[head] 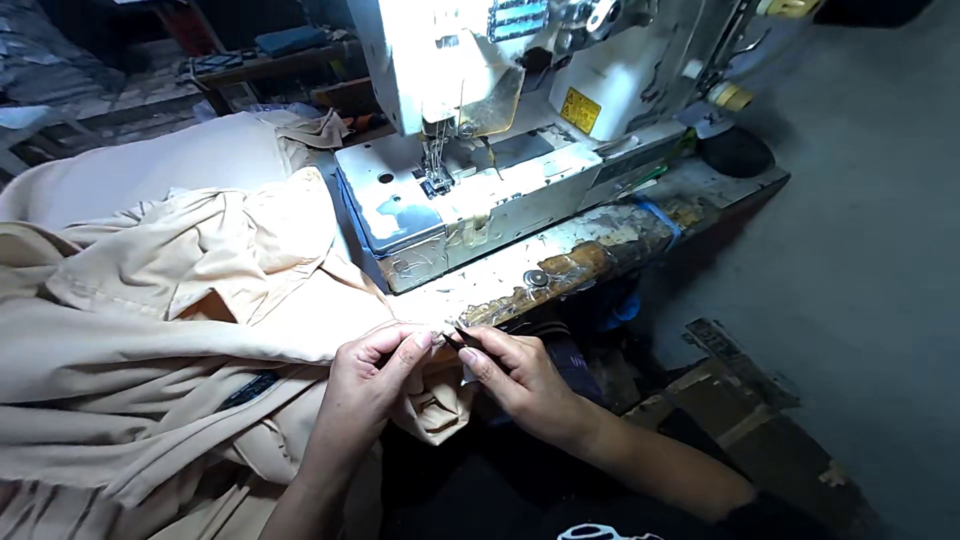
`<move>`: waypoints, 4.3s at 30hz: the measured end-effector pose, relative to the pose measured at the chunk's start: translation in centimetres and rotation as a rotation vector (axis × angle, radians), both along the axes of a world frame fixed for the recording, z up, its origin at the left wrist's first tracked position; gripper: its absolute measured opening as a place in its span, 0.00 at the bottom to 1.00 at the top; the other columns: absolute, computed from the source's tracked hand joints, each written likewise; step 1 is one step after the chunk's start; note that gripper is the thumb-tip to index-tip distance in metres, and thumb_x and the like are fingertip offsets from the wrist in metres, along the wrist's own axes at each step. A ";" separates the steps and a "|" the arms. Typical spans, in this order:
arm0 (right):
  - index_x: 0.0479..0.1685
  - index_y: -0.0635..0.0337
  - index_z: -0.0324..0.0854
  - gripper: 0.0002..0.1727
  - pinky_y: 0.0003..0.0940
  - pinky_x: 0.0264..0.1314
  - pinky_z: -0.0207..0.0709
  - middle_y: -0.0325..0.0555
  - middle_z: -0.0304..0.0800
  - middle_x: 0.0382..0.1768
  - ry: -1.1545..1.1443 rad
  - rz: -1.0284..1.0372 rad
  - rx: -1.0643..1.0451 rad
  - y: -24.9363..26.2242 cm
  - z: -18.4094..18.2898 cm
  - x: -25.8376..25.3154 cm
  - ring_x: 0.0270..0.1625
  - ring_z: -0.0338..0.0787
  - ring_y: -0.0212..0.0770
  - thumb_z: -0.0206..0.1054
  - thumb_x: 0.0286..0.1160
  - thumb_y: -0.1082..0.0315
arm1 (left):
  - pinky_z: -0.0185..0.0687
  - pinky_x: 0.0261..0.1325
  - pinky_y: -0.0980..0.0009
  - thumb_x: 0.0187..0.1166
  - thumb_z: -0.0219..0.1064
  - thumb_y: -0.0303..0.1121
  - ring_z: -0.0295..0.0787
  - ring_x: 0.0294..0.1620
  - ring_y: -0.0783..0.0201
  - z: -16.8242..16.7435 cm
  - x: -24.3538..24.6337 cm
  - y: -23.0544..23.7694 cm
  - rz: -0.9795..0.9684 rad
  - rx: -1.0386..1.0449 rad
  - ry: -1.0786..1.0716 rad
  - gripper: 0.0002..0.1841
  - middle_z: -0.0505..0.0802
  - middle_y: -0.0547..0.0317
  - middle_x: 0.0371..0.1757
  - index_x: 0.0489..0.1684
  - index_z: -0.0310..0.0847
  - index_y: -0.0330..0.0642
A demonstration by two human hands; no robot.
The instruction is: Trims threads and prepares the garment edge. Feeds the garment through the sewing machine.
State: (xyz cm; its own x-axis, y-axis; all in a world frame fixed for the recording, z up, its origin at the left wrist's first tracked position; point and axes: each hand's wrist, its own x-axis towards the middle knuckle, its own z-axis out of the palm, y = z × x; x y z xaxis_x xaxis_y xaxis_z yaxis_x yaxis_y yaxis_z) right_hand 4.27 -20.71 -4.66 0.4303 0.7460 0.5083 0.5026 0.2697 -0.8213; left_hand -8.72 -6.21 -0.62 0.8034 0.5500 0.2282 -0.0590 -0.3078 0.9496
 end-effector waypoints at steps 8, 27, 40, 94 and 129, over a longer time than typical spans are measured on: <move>0.54 0.74 0.87 0.16 0.15 0.42 0.79 0.48 0.93 0.37 -0.015 0.005 0.003 -0.2 0.3 -0.2 0.35 0.86 0.22 0.57 0.87 0.71 | 0.84 0.39 0.82 0.81 0.63 0.32 0.88 0.32 0.79 0.0 -0.1 0.0 -0.013 -0.092 0.006 0.12 0.93 0.70 0.31 0.32 0.93 0.46; 0.44 0.71 0.82 0.14 0.15 0.35 0.78 0.47 0.88 0.31 0.034 0.263 0.365 -1.2 0.9 -0.4 0.30 0.84 0.23 0.54 0.88 0.69 | 0.83 0.38 0.84 0.83 0.62 0.33 0.87 0.32 0.81 -0.3 -0.2 -0.4 -0.075 -0.001 0.069 0.12 0.92 0.73 0.31 0.34 0.93 0.47; 0.43 0.61 0.86 0.04 0.12 0.14 0.64 0.35 0.79 0.14 0.765 0.321 -0.112 0.4 1.2 4.7 0.11 0.70 0.19 0.66 0.79 0.74 | 0.83 0.38 0.83 0.78 0.67 0.31 0.87 0.30 0.79 -0.1 -0.6 1.1 -0.064 -0.086 0.091 0.08 0.92 0.70 0.28 0.31 0.92 0.48; 0.47 0.53 0.93 0.19 0.40 0.63 0.77 0.46 0.90 0.40 -0.561 -0.197 0.290 1.1 -0.6 4.2 0.51 0.87 0.42 0.75 0.72 0.48 | 0.87 0.41 0.79 0.83 0.58 0.28 0.89 0.30 0.78 -0.1 0.4 0.6 -0.132 -0.342 0.081 0.14 0.93 0.67 0.27 0.32 0.92 0.45; 0.65 0.56 0.89 0.19 0.62 0.66 0.75 0.66 0.86 0.54 -0.531 -0.279 -0.467 -1.4 -1.3 13.0 0.62 0.84 0.66 0.67 0.75 0.70 | 0.85 0.35 0.81 0.79 0.61 0.23 0.86 0.25 0.77 0.3 -0.1 -0.9 -0.063 -0.446 0.061 0.09 0.90 0.65 0.24 0.32 0.87 0.42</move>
